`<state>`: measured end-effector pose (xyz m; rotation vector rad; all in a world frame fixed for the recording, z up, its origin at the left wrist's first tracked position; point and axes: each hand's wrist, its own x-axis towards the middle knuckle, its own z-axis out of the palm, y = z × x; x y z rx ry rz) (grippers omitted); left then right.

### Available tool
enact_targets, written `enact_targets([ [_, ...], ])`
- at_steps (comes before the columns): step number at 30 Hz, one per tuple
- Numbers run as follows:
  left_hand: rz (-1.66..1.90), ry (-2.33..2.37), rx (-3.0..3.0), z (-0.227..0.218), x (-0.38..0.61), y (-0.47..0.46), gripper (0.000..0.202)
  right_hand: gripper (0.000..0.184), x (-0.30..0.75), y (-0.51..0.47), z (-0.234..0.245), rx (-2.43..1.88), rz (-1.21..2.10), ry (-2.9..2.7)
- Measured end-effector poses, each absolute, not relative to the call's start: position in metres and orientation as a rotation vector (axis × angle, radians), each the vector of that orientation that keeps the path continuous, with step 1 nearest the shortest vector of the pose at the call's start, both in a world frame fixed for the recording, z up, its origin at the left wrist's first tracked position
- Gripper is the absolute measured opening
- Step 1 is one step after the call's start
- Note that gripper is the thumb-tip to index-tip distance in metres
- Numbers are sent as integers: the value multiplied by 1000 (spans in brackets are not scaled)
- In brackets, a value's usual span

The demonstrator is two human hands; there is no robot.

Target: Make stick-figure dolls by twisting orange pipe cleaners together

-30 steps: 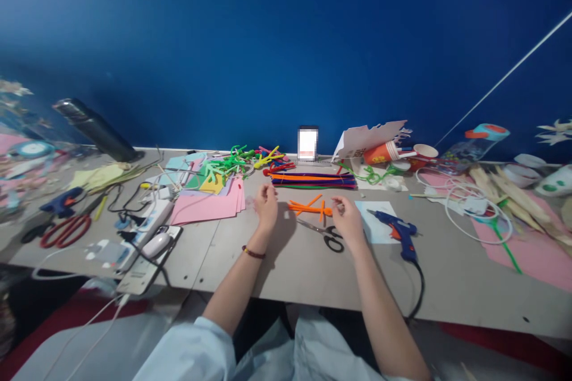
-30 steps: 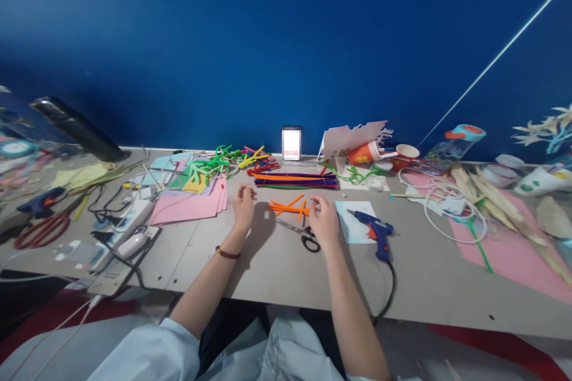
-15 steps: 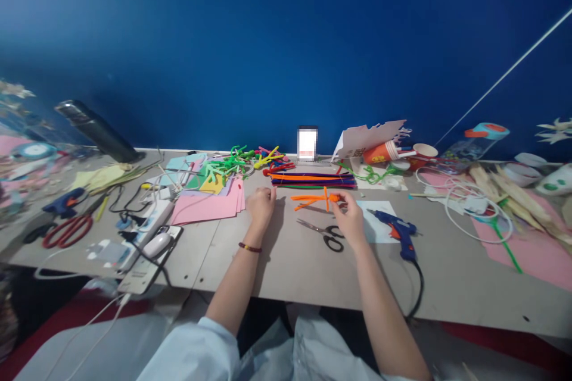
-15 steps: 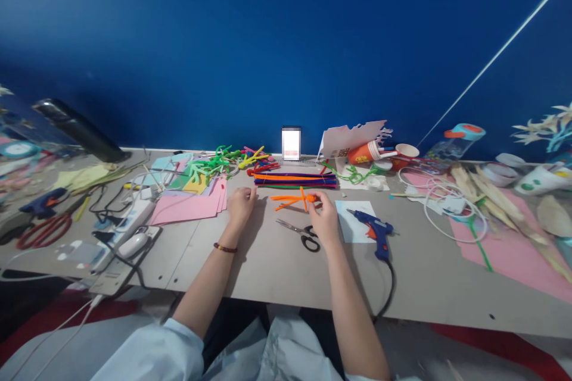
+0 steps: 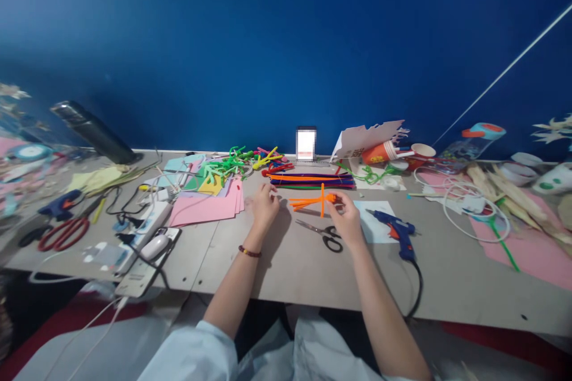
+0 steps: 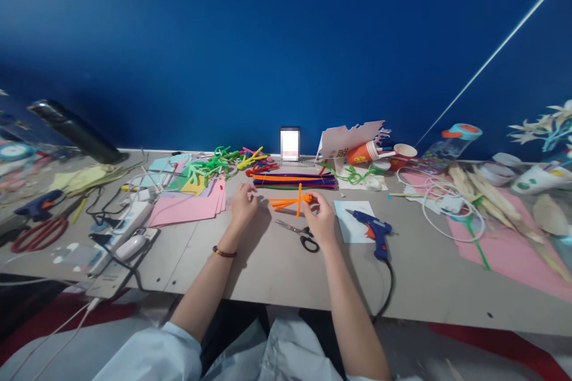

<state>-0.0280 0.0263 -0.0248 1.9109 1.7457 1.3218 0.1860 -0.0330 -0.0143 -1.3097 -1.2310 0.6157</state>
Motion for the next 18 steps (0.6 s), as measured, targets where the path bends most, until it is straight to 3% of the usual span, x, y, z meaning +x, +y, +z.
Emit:
enact_targets([
  [4,1430,1479,2031,-19,-17,18,34,27,186,-31,-18,-1317,617,-1239],
  [11,1273,1004,2498,-17,9,-2,31,30,181,-34,-12,-1323,662,-1247],
  [14,1275,1042,2306,-21,19,-7,19,31,178,-35,-14,-1320,752,-1220],
  [18,1230,983,1698,-18,26,-12,20,38,176,-34,-17,-1273,880,-1113],
])
